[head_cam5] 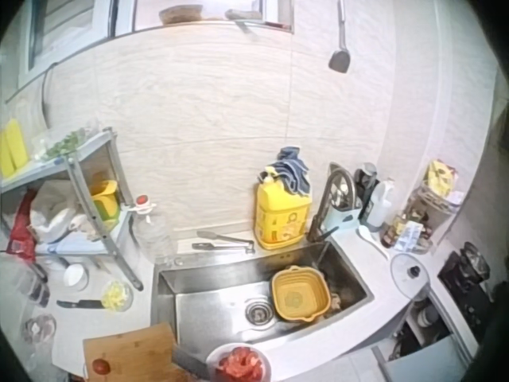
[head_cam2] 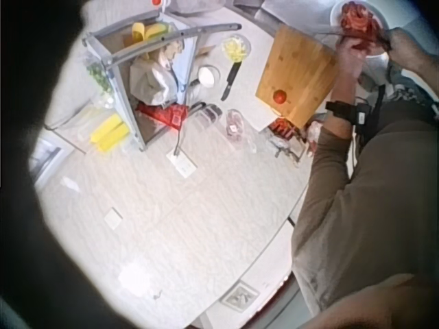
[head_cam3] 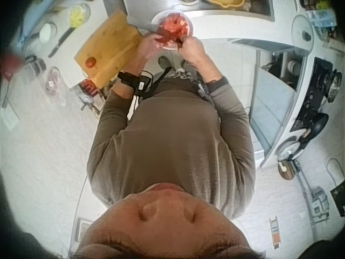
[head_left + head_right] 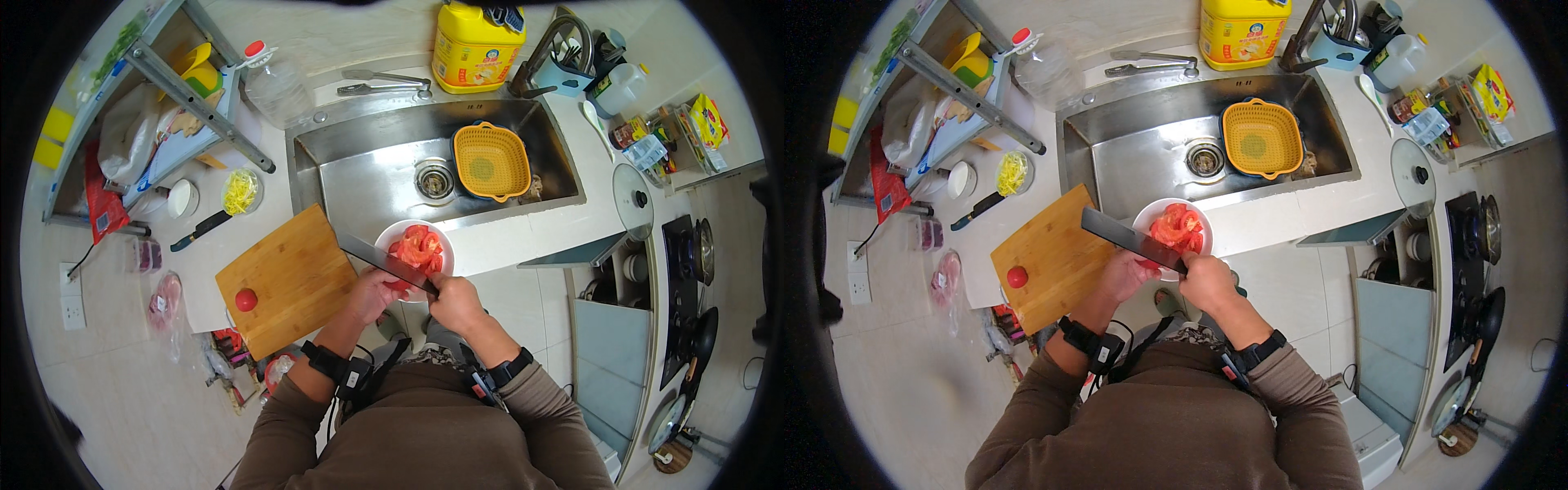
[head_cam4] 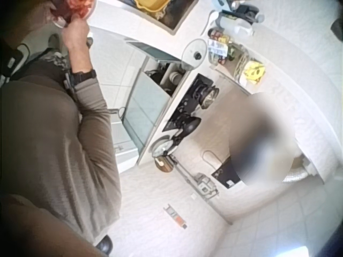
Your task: The person washes bean sprouts in a colander, boils water in a pot, and adds the sprouts to cook. They then chop tomatoes on a cutting board and place them in a bowl.
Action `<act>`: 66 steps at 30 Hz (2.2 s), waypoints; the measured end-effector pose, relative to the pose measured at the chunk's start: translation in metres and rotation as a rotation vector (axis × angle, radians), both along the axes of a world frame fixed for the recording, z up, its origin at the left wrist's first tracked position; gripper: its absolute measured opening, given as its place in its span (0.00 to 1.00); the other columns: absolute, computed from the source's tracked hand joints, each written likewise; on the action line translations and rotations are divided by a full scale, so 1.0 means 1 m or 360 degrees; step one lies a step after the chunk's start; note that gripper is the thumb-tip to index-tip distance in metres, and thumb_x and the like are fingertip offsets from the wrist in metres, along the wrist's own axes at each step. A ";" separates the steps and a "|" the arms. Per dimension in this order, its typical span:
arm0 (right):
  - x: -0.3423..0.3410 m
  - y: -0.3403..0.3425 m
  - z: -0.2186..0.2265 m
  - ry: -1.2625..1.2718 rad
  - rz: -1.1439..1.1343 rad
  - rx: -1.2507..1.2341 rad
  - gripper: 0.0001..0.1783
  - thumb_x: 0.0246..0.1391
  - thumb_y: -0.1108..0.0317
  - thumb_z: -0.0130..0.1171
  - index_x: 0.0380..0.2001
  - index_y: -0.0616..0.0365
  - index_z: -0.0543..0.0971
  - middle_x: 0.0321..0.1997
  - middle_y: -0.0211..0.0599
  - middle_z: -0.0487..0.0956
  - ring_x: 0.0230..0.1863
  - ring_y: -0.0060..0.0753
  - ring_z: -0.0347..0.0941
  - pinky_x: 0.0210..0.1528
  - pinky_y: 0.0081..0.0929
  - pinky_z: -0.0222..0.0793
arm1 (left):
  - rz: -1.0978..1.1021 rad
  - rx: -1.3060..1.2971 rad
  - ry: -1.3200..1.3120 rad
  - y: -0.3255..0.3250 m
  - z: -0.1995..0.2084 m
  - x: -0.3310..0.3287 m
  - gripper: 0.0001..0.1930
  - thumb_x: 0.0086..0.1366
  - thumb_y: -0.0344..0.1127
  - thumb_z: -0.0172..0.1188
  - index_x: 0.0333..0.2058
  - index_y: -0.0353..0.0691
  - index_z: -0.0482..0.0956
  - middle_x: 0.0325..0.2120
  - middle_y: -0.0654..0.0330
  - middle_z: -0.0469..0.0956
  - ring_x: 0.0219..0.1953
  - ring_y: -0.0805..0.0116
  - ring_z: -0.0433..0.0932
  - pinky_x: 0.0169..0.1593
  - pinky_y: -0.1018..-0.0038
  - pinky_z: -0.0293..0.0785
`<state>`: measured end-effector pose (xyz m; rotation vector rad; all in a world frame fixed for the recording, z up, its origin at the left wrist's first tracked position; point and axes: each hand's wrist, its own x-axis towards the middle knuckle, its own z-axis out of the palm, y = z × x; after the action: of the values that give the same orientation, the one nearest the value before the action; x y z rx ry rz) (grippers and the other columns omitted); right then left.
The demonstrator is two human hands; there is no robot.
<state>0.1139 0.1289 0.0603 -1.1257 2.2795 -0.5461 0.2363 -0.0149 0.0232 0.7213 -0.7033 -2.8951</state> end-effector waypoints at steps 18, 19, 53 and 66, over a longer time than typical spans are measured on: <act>-0.012 -0.016 -0.014 -0.0203 -0.0227 0.0333 0.12 0.40 0.69 0.52 0.30 0.61 0.78 0.31 0.53 0.78 0.35 0.52 0.75 0.40 0.42 0.71 | -0.0240 -0.0135 -0.0133 0.020 0.011 -0.002 0.19 0.49 0.26 0.51 0.43 0.35 0.68 0.29 0.57 0.74 0.24 0.67 0.74 0.24 0.77 0.67; -0.013 -0.016 -0.013 -0.0221 -0.0244 0.0286 0.12 0.40 0.70 0.52 0.30 0.61 0.78 0.30 0.53 0.78 0.35 0.52 0.75 0.40 0.41 0.71 | -0.0268 -0.0235 -0.0219 0.020 0.012 -0.002 0.18 0.49 0.26 0.51 0.42 0.34 0.68 0.29 0.58 0.75 0.26 0.68 0.75 0.26 0.78 0.68; 0.001 0.007 0.024 0.0022 0.0128 0.0106 0.08 0.40 0.70 0.54 0.28 0.58 0.75 0.23 0.49 0.76 0.27 0.54 0.73 0.32 0.43 0.70 | 0.0330 -0.0404 -0.0455 0.020 0.011 -0.007 0.09 0.54 0.28 0.49 0.35 0.39 0.69 0.23 0.61 0.73 0.21 0.74 0.70 0.20 0.82 0.62; -0.002 -0.002 0.000 -0.0149 -0.0040 0.0318 0.11 0.41 0.67 0.53 0.29 0.59 0.78 0.29 0.51 0.78 0.34 0.51 0.75 0.38 0.42 0.71 | 0.0090 -0.0085 -0.0450 0.032 0.009 -0.013 0.08 0.50 0.29 0.52 0.31 0.37 0.71 0.23 0.60 0.73 0.22 0.69 0.70 0.22 0.78 0.62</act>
<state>0.1121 0.1272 0.0599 -0.9559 2.2141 -0.3632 0.2237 0.0174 0.0326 1.1375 -0.7685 -2.7405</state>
